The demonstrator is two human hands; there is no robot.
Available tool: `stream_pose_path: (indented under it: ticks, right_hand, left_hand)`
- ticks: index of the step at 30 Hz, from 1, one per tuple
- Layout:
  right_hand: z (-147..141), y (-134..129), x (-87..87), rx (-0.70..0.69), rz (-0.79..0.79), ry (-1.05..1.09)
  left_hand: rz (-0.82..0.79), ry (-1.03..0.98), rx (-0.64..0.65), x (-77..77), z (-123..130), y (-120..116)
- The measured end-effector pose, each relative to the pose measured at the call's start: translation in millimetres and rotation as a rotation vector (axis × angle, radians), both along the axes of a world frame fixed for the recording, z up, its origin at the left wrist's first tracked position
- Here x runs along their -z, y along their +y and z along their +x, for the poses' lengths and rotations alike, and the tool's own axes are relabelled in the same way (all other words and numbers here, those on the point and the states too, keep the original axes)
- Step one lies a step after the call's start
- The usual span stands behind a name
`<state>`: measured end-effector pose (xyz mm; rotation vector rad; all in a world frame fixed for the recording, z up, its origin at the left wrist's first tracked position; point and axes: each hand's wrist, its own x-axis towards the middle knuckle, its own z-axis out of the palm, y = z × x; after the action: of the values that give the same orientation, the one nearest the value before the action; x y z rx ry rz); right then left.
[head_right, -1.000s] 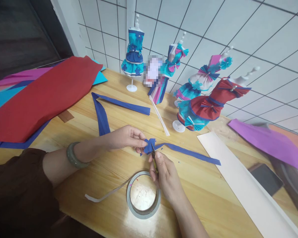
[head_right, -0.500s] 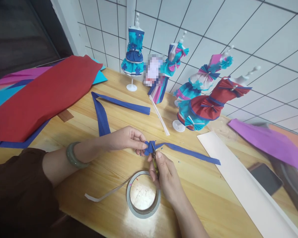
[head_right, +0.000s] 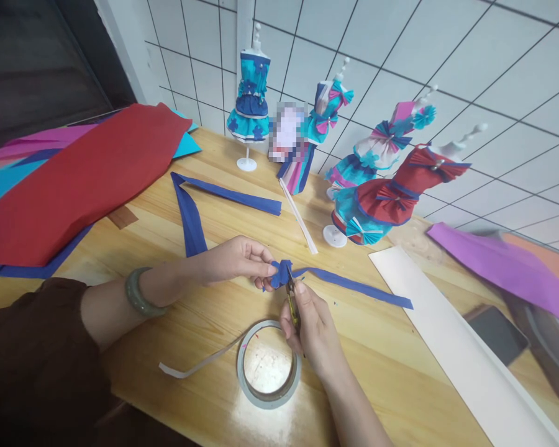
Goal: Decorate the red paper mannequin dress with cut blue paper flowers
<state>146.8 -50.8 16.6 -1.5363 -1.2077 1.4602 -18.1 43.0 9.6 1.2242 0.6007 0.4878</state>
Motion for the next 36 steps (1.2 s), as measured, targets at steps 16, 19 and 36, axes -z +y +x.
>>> stream_pose_path:
  ticks: [16, 19, 36]
  right_hand:
    - [-2.9, 0.0, -3.4, 0.027, 0.004, -0.039]
    - [-2.1, 0.0, -1.9, 0.019, 0.019, -0.026]
    - [0.5, -0.4, 0.8, -0.01, 0.029, -0.007]
  left_hand:
    - [-0.012, -0.031, 0.015, -1.2, 2.6, -3.2]
    - [-0.012, -0.028, 0.007, 0.0, 3.0, -2.8]
    - [-0.011, -0.014, 0.018, -0.2, 0.2, -0.4]
